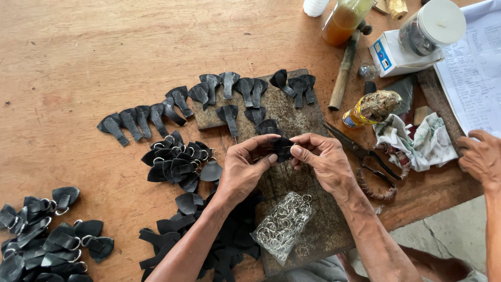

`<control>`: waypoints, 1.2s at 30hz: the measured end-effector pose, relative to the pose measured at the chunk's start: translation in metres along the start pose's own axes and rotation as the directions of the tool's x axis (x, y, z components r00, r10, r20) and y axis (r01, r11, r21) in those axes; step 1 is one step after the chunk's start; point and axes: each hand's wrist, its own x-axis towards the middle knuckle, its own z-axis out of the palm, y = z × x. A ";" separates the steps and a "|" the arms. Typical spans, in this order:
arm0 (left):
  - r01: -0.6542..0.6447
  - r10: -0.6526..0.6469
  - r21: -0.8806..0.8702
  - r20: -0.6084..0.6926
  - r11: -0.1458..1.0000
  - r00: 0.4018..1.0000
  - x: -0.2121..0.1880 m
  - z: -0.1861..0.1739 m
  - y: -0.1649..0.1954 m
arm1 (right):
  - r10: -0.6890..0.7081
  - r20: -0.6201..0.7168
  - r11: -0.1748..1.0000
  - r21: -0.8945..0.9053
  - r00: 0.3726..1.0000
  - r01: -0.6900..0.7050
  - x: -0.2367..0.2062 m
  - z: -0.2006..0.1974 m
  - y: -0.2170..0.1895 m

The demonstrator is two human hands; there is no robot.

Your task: The person picks up black rubber or leather pieces and attaches metal split rings through their holes by hand, folding the material over the ring to secure it, then sets the finished keychain piece on the table with completed ones. They repeat this assembly one piece at a time, occasionally reaching for a new piece and ring.

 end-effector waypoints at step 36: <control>0.062 -0.072 -0.113 -0.081 0.992 0.994 0.004 -0.008 -0.005 | -0.082 -0.108 0.982 -0.177 0.991 0.062 0.000 0.016 -0.005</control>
